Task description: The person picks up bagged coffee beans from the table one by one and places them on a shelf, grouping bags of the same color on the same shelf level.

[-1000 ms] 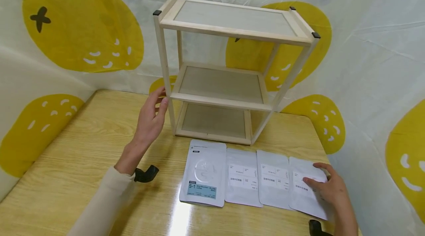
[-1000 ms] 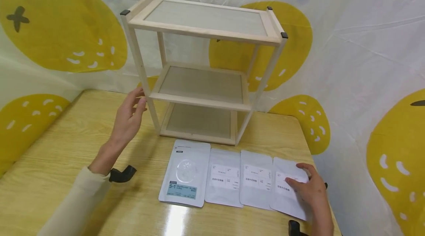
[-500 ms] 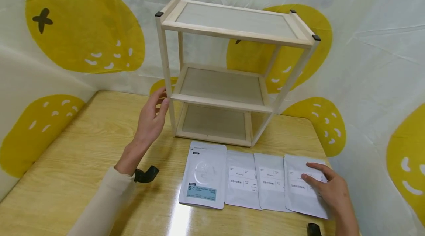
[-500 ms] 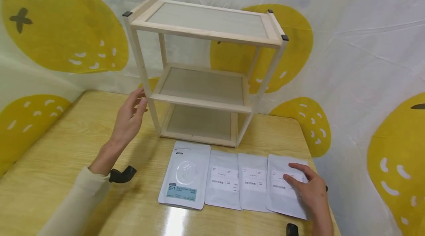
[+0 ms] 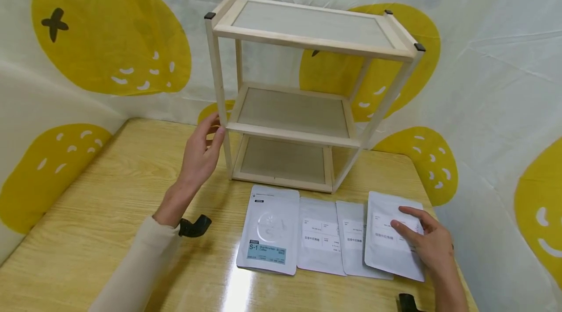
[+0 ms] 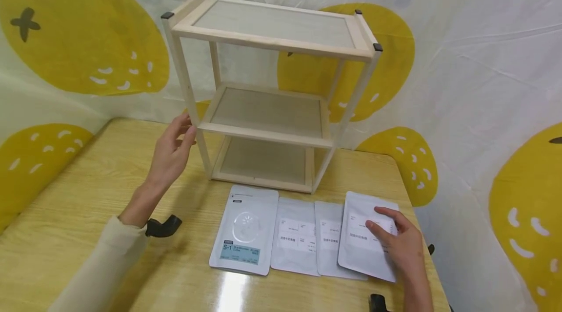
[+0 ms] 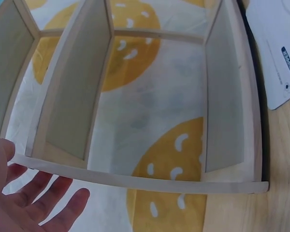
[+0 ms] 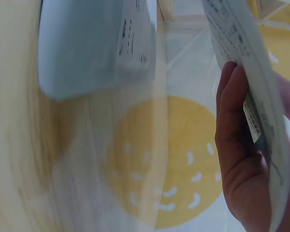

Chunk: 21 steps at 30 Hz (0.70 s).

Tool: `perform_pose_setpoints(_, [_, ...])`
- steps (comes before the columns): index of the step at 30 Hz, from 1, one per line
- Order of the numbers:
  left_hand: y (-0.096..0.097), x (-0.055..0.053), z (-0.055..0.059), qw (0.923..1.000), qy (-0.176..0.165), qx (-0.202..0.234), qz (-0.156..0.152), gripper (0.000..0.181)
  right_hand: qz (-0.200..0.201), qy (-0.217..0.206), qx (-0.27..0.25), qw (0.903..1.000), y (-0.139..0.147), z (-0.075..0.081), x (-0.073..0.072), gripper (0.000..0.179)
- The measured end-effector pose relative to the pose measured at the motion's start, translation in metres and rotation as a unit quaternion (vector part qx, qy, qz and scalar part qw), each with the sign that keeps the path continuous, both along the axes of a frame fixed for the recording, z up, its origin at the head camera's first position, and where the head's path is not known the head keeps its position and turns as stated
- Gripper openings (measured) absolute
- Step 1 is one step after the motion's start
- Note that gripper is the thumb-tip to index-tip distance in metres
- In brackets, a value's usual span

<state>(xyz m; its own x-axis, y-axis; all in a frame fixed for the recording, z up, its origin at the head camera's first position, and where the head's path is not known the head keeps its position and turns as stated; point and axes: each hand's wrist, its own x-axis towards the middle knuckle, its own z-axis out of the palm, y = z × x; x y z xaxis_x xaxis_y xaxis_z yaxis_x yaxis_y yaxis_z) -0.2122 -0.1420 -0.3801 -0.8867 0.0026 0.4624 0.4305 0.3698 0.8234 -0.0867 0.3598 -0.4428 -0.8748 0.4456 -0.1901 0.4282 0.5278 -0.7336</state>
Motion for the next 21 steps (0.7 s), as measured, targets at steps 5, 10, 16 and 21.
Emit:
perform_pose_setpoints(5, [0.002, -0.002, 0.003, 1.0000, 0.002, 0.003, 0.003, 0.044, 0.019, 0.012, -0.030, 0.9993, -0.011, 0.001, 0.000, 0.069])
perform_pose_setpoints(10, [0.003, -0.003, 0.003, 0.9999, 0.009, 0.006, 0.011, 0.042, 0.049, 0.029, -0.048, 0.9972, -0.023, 0.002, -0.001, 0.069])
perform_pose_setpoints(16, [0.003, -0.005, 0.004, 0.9996, 0.014, 0.020, 0.016, 0.040, 0.089, 0.043, -0.055, 0.9936, -0.035, 0.003, -0.003, 0.066])
perform_pose_setpoints(21, [0.002, -0.006, 0.005, 0.9996, 0.001, 0.023, 0.017, 0.039, 0.119, 0.059, -0.093, 0.9868, -0.048, 0.004, -0.005, 0.064])
